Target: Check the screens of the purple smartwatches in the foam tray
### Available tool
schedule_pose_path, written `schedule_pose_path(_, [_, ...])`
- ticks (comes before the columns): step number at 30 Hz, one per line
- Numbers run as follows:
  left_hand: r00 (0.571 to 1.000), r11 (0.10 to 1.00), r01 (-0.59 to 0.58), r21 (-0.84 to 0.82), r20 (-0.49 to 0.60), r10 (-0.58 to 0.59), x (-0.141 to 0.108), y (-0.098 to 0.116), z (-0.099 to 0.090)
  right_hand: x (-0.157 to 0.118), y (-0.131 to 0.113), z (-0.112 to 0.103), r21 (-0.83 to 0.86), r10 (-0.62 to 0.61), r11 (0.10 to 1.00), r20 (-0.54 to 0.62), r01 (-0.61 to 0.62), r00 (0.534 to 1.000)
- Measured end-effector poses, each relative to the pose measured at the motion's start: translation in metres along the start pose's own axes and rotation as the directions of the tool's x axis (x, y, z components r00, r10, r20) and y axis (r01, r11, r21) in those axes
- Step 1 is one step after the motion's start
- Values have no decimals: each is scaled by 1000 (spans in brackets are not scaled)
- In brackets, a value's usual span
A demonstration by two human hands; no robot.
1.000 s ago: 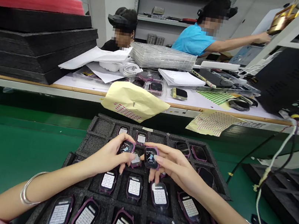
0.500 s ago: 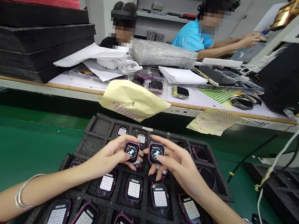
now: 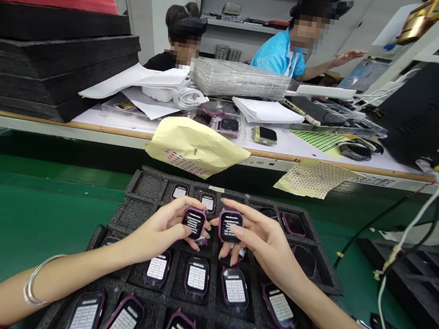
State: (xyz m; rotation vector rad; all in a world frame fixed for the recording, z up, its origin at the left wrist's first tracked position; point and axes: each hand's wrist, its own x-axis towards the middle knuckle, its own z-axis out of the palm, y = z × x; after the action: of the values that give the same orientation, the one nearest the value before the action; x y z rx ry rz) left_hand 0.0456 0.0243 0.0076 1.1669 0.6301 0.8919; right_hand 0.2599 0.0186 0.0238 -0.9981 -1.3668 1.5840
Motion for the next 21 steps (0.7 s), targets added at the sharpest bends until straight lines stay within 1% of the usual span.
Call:
schedule_pose_path(4, [1000, 1000, -17, -13, 21, 18, 0, -1, -1, 0, 0, 0, -52, -8, 999, -24, 7, 1000])
schedule_pose_path(9, [1000, 1000, -5, -16, 22, 6, -2, 0, 1, 0, 1, -2, 4, -25, 1000, -5, 25, 1000])
schedule_pose_path(13, [1000, 1000, -5, -17, 11, 5, -1, 1, 2, 0, 2, -3, 15, -24, 1000, 11, 24, 1000])
schedule_pose_path(19, [999, 999, -26, -26, -36, 25, 0, 1, 0, -1, 2, -2, -8, -14, 1000, 11, 14, 1000])
schedule_pose_path(21, [999, 999, -30, -33, -40, 29, 0, 2, 0, -1, 1, -2, -3, -25, 1000, 30, 25, 999])
